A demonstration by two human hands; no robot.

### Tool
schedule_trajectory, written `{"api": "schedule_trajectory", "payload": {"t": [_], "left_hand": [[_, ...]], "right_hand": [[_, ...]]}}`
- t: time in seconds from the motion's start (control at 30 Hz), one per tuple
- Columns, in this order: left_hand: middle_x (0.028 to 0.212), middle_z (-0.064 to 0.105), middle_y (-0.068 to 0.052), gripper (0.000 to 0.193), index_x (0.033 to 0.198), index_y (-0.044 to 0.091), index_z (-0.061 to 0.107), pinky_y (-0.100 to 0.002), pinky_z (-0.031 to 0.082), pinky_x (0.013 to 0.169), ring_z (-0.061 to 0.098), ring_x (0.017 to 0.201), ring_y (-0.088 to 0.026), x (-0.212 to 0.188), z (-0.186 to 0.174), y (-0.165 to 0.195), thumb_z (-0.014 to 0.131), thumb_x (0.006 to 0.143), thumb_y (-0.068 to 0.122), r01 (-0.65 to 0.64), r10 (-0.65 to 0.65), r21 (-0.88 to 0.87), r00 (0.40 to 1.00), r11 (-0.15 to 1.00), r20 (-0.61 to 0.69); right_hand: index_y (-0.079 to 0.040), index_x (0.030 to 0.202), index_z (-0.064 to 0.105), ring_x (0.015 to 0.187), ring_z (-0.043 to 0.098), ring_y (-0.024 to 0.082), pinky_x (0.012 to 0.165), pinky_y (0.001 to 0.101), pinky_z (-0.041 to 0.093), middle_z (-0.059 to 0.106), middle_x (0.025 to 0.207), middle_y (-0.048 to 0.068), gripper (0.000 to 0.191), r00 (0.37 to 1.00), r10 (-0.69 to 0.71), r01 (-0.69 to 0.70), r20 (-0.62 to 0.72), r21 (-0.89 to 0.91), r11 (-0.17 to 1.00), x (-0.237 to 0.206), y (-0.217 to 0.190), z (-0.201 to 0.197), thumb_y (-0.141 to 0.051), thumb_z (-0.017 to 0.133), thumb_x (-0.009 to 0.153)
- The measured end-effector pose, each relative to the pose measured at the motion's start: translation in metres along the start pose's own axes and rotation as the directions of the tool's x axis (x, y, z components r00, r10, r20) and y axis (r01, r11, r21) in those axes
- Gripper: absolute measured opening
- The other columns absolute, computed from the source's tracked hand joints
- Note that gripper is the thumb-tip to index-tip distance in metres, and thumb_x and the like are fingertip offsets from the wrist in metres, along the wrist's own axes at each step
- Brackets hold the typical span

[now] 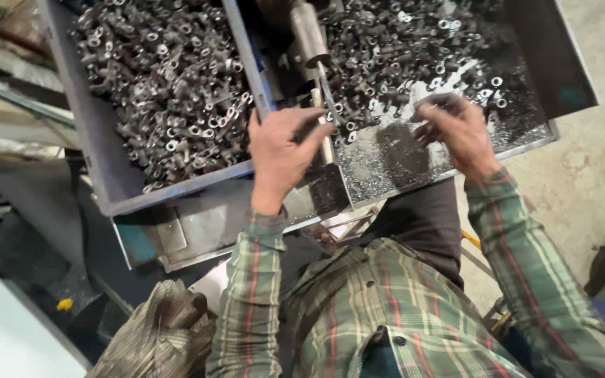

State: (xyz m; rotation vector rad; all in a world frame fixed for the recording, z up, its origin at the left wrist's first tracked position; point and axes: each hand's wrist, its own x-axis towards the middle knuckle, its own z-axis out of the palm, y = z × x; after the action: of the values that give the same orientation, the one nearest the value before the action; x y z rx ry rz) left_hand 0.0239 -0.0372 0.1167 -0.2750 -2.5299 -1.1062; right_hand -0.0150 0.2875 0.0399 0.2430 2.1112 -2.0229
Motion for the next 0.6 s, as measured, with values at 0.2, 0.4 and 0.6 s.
{"api": "schedule_trajectory", "payload": {"t": [0.2,0.4,0.6], "left_hand": [[0.095,0.073,0.005,0.037,0.097,0.022,0.079,-0.073,0.024,0.112,0.066,0.094,-0.019,0.001,0.008,0.004,0.081,0.08,0.055,-0.126,0.085,0.257,0.983,0.958,0.165],[0.089,0.069,0.006,0.022,0.094,0.024,0.078,-0.075,0.026,0.112,0.065,0.093,-0.019,0.0,0.013,0.003,0.078,0.084,0.044,-0.137,0.081,0.358,0.983,0.923,0.166],[0.084,0.066,0.003,0.011,0.09,0.02,0.074,-0.074,0.031,0.112,0.064,0.091,-0.022,-0.001,0.024,0.007,0.075,0.088,0.03,-0.088,0.062,0.468,0.995,0.879,0.072]], "right_hand": [[0.0,0.121,0.073,0.1,0.073,0.015,0.091,0.0282,0.06,0.076,0.111,0.01,0.029,0.931,-0.157,0.163,0.33,0.01,0.987,-0.029,-0.024,0.061,0.0,0.074,0.093],[0.001,0.125,0.071,0.106,0.072,0.014,0.097,0.0279,0.06,0.075,0.117,0.01,0.031,0.909,-0.321,0.319,0.266,0.054,0.946,-0.015,-0.029,0.095,0.003,0.072,0.095],[0.002,0.125,0.071,0.105,0.073,0.014,0.097,0.0278,0.061,0.075,0.116,0.011,0.031,0.926,-0.315,0.288,0.206,0.153,0.945,-0.001,-0.026,0.107,0.004,0.074,0.094]]}}
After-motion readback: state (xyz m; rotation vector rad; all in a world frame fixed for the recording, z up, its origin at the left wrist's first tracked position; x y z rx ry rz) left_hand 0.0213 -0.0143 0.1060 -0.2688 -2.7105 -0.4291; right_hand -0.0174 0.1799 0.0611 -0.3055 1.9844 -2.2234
